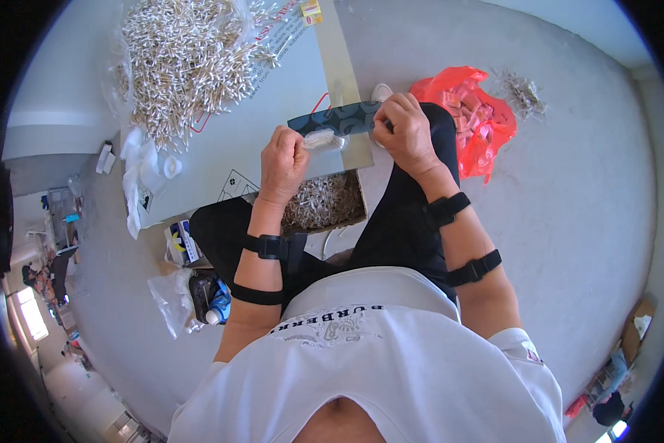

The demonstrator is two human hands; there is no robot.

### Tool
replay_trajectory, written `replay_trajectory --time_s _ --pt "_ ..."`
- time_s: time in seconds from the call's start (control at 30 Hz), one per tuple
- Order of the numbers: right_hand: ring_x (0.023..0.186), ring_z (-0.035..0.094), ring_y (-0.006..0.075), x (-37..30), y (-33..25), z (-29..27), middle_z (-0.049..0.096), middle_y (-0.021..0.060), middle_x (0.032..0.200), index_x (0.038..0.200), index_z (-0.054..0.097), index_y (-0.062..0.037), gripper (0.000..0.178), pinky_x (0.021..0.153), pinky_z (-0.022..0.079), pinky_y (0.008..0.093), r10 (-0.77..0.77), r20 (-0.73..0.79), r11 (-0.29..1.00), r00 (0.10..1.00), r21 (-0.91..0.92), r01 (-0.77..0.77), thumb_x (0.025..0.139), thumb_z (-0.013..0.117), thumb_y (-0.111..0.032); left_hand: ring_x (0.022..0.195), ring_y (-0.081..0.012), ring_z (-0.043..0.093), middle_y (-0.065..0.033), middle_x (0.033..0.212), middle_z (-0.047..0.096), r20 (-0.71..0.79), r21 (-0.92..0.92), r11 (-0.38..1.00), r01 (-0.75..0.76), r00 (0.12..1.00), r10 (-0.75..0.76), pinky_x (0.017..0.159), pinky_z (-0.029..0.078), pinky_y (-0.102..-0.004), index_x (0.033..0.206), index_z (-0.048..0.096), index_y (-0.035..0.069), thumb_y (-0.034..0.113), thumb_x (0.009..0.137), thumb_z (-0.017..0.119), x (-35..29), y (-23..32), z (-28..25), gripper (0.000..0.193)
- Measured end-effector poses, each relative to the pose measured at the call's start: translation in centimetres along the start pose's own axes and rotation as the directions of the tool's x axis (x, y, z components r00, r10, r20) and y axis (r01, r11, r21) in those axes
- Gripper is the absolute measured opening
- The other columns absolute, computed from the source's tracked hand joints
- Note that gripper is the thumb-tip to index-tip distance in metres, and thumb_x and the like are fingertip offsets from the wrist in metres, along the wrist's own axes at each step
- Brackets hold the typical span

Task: Picking up cotton swabs from a large pile, aligning them, and placing them into plastic packaging.

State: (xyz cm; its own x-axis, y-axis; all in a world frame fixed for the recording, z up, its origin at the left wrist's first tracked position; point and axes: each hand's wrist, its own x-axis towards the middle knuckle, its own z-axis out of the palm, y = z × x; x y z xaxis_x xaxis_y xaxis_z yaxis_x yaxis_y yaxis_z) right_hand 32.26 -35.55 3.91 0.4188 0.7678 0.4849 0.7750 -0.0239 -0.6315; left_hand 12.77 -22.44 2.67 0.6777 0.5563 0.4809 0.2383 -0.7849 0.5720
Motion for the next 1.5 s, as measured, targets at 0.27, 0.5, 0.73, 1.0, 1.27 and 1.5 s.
replay_trajectory --time_s 0.27,0.5,0.73,1.0,1.27,1.5 --pt "0.068 0.053 0.0091 -0.8 -1.4 4.5 0.059 0.0014 0.077 0.091 0.071 -0.0006 0.015 0.063 0.043 0.0241 0.306 0.206 0.769 0.929 0.522 -0.369 0.076 0.073 -0.003 0.074 -0.0369 0.057 -0.0143 0.08 0.052 0.038 -0.041 0.999 -0.026 0.999 0.027 0.063 0.048 -0.0454 0.081 0.049 0.002 -0.002 0.078 0.058 0.7 1.0 0.6 0.01" --pt "0.068 0.058 0.0195 -0.4 -2.0 5.0 0.058 0.0071 0.074 0.077 0.065 0.0007 0.005 0.063 0.045 0.0304 0.268 0.132 0.853 0.954 0.428 -0.298 0.075 0.07 -0.001 0.072 -0.0367 0.058 -0.0137 0.08 0.053 0.073 -0.058 0.998 0.01 0.997 -0.006 0.063 0.048 -0.0452 0.082 0.05 0.002 -0.002 0.077 0.058 0.7 0.9 0.3 0.01" --pt "0.074 0.058 0.0302 -0.6 -3.0 4.9 0.054 0.0112 0.08 0.081 0.057 -0.001 0.008 0.065 0.047 0.0349 0.159 -0.001 0.956 0.987 0.252 -0.153 0.082 0.065 -0.002 0.075 -0.033 0.059 -0.0107 0.083 0.056 0.059 -0.089 0.996 0.008 0.998 -0.003 0.065 0.05 -0.0418 0.08 0.055 0.002 -0.002 0.074 0.062 1.3 2.0 0.0 0.01" --pt "0.082 0.059 0.0351 -0.2 -5.1 3.6 0.056 0.0123 0.084 0.083 0.055 -0.0045 0.009 0.069 0.048 0.0427 0.05 0.048 0.976 0.998 0.21 -0.059 0.082 0.064 -0.006 0.079 -0.0289 0.057 -0.0095 0.081 0.055 -0.023 0.059 0.985 -0.163 0.986 0.165 0.069 0.048 -0.0397 0.075 0.055 0.004 -0.001 0.07 0.065 2.2 3.1 -1.4 0.012" --pt "0.073 0.058 0.0294 -0.1 -5.9 0.4 0.055 0.0116 0.083 0.083 0.055 -0.0008 0.008 0.065 0.048 0.0361 0.089 -0.022 0.937 0.996 0.341 -0.076 0.083 0.063 0.0 0.065 -0.0291 0.055 -0.0113 0.071 0.052 -0.083 0.005 0.999 0.034 0.996 -0.034 0.058 0.046 -0.0388 0.071 0.05 0.002 0.0 0.068 0.064 0.0 1.2 -5.2 0.014" --pt "0.087 0.062 0.0231 -1.6 -10.5 -1.2 0.059 0.0111 0.104 0.086 0.057 -0.001 0.01 0.076 0.05 0.0301 -0.138 0.047 0.893 0.989 0.438 0.104 0.083 0.064 0.005 0.081 -0.0211 0.068 -0.0108 0.087 0.067 0.502 -0.838 -0.116 0.533 0.669 -0.548 0.071 0.058 -0.0336 0.106 0.061 -0.002 0.025 0.089 0.069 -0.9 4.9 -4.2 0.032"
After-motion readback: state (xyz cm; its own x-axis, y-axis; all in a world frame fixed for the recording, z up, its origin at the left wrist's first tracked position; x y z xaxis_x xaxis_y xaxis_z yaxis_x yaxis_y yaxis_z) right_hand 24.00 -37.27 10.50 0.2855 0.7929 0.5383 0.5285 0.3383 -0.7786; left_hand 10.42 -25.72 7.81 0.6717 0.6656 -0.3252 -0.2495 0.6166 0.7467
